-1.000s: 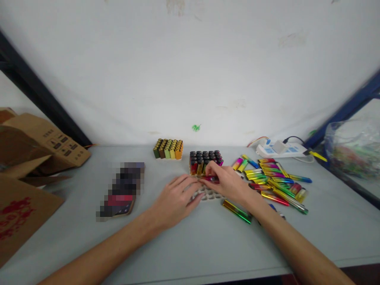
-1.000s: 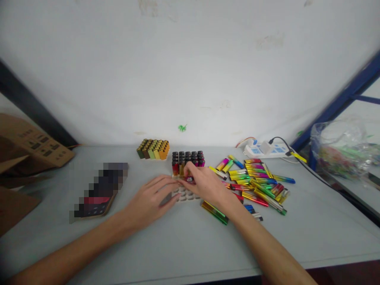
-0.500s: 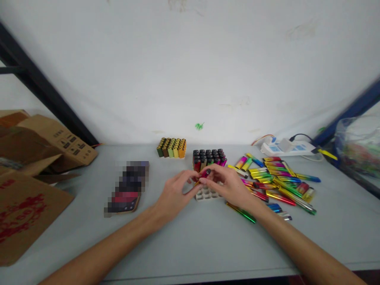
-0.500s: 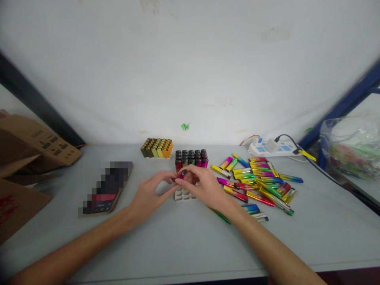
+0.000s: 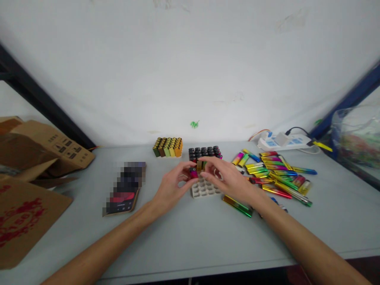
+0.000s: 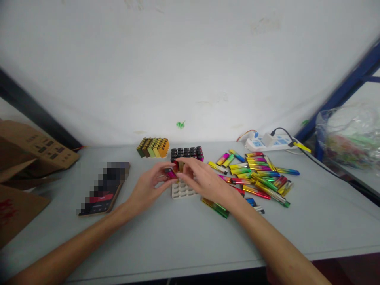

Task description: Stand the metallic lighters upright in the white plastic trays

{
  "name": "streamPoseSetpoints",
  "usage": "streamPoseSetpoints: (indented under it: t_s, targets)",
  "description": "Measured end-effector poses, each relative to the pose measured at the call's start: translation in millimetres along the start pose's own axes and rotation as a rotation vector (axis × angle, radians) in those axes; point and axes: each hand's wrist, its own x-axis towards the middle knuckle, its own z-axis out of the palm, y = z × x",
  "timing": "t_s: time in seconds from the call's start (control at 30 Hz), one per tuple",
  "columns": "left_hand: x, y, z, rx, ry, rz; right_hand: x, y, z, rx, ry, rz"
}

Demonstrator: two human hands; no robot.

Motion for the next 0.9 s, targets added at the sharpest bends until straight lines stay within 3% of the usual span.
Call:
streamPoseSetpoints:
  t_s: [0.2, 0.37, 0.5, 0.63, 0.8, 0.9]
  targets:
    - [5.8, -11.0, -11.2, 0.128, 0.144, 0.004, -5.7, 19.8, -25.7, -0.246, -0.094, 0.079]
    - [7.3, -10.3, -13.6, 0.273, 0.076, 0.042, -11.0, 20.9, -47.3, -0.424, -0.264, 0.250]
    - [7.4, -8.9, -14.1, 0.458, 0.019, 0.142, -18.3, 18.1, -64.3, -0.277, -0.484, 0.387]
    - [7.9, -10.3, -14.5, 0.496, -0.016, 0.173, -22.8, 12.7, -76.6, -0.142, -0.673, 0.470]
    - [11.0, -12.0, -16.1, 0.530, -0.060, 0.147, -25.8, 9.6, -77.6, -0.157, -0.783, 0.458]
    - [13.2, -14.0, -17.7, 0.525, -0.080, 0.111, -29.3, 10.6, -71.5, -0.173, -0.774, 0.449]
